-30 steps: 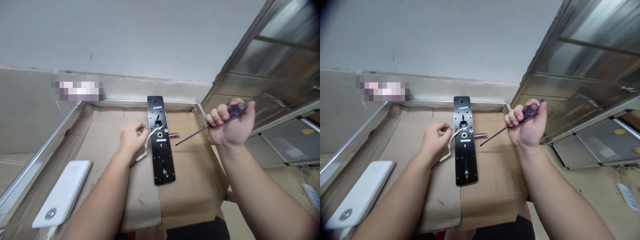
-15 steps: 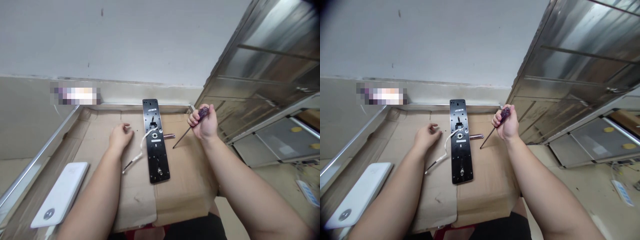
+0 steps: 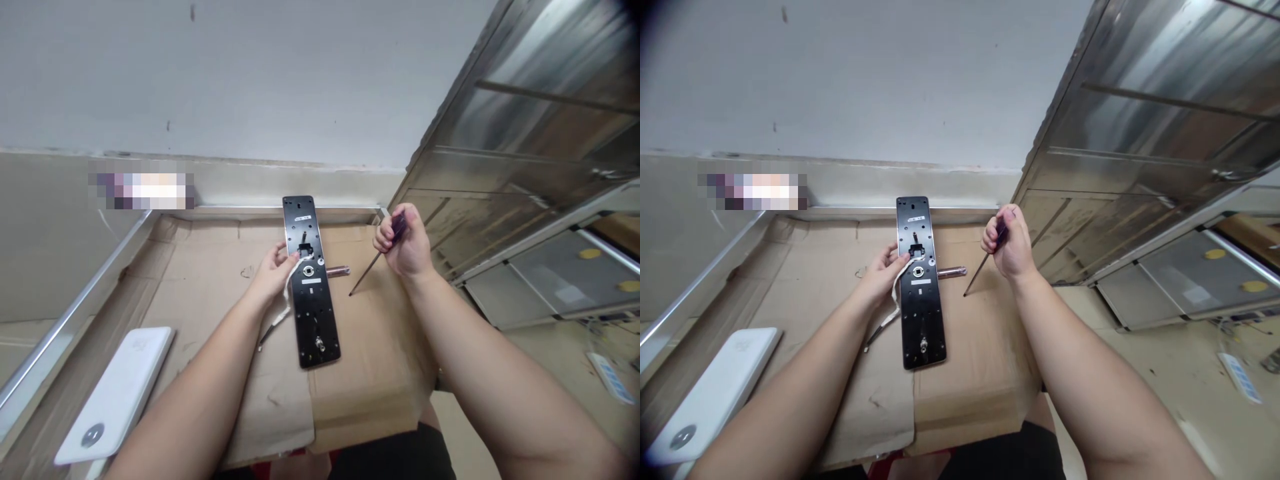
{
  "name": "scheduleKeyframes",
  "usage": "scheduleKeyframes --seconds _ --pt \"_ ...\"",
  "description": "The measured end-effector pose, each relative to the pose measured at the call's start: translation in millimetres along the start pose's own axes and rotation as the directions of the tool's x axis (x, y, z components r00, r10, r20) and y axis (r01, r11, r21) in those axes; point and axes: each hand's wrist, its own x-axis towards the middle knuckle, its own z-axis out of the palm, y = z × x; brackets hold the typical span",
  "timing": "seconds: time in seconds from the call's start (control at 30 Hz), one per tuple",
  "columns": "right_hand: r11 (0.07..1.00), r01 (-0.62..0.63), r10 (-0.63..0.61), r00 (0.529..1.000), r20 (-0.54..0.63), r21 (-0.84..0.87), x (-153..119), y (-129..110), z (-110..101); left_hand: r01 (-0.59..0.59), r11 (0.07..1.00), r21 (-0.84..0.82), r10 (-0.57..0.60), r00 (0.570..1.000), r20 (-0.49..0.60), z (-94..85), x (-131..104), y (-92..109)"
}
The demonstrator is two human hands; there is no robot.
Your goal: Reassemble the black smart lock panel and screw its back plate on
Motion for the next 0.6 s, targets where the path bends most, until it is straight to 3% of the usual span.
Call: scheduleKeyframes --seconds 0.37,0.6 --pt "0.999 0.014 -0.009 0.996 0.087 -0.052 -5.5 -5.0 5.1 0.077 0.993 0.094 -0.099 0.962 0.253 7.6 -20.5 9.0" --pt "0.997 0.0 0.002 1.0 0.025 -0.075 -8.0 -22.2 7.0 0.085 0.989 0.118 -0.115 0.953 0.281 7.8 -20.3 6.9"
